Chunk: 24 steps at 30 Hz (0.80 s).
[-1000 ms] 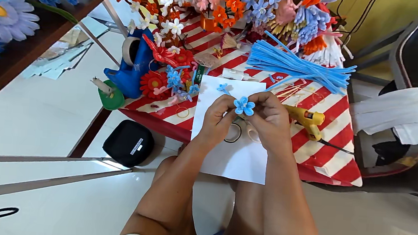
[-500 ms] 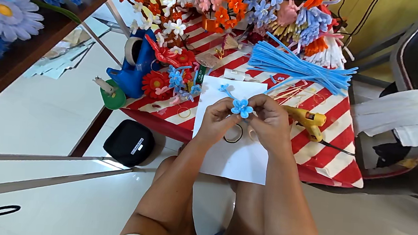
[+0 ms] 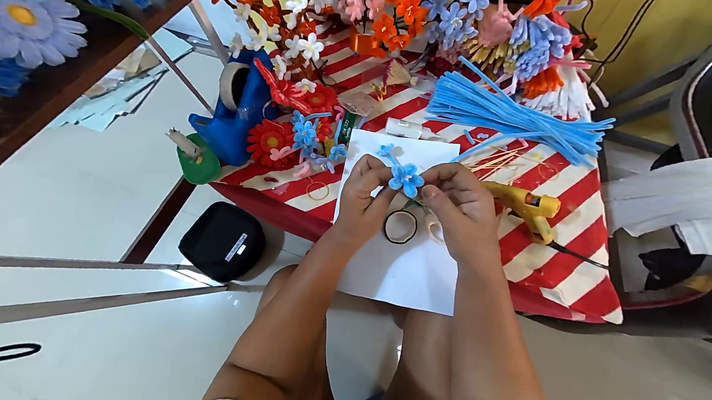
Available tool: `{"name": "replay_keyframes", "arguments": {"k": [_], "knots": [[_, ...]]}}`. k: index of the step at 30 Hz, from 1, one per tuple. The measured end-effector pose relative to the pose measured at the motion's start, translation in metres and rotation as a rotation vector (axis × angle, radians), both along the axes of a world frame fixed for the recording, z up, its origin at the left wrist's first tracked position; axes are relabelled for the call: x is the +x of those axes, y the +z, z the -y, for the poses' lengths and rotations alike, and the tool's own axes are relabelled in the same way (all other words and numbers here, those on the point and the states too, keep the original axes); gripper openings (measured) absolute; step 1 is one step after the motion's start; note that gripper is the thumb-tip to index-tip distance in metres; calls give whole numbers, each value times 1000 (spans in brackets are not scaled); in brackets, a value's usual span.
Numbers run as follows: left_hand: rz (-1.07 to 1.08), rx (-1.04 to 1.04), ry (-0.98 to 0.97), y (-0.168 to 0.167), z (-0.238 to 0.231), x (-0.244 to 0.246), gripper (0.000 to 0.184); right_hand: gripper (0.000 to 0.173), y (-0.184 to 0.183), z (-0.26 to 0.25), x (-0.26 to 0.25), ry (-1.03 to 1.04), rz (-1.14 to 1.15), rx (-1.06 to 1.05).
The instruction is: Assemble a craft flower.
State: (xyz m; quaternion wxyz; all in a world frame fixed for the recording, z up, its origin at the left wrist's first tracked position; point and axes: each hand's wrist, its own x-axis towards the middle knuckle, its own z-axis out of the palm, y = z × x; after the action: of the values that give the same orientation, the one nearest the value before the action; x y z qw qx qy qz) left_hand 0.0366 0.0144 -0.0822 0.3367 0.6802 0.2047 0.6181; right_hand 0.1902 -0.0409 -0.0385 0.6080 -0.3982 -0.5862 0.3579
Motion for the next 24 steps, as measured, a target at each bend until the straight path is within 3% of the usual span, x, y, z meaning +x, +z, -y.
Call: {"name": "replay_keyframes", "arguments": {"k": [10,24], "knots": [[-45,85,95,-4,-4,3,14,22,-1,-3,-21,-90,-81,-78],[-24,14,-4,-1,1,-2,14,12,9,3,-20,-77,25,-114]]}}
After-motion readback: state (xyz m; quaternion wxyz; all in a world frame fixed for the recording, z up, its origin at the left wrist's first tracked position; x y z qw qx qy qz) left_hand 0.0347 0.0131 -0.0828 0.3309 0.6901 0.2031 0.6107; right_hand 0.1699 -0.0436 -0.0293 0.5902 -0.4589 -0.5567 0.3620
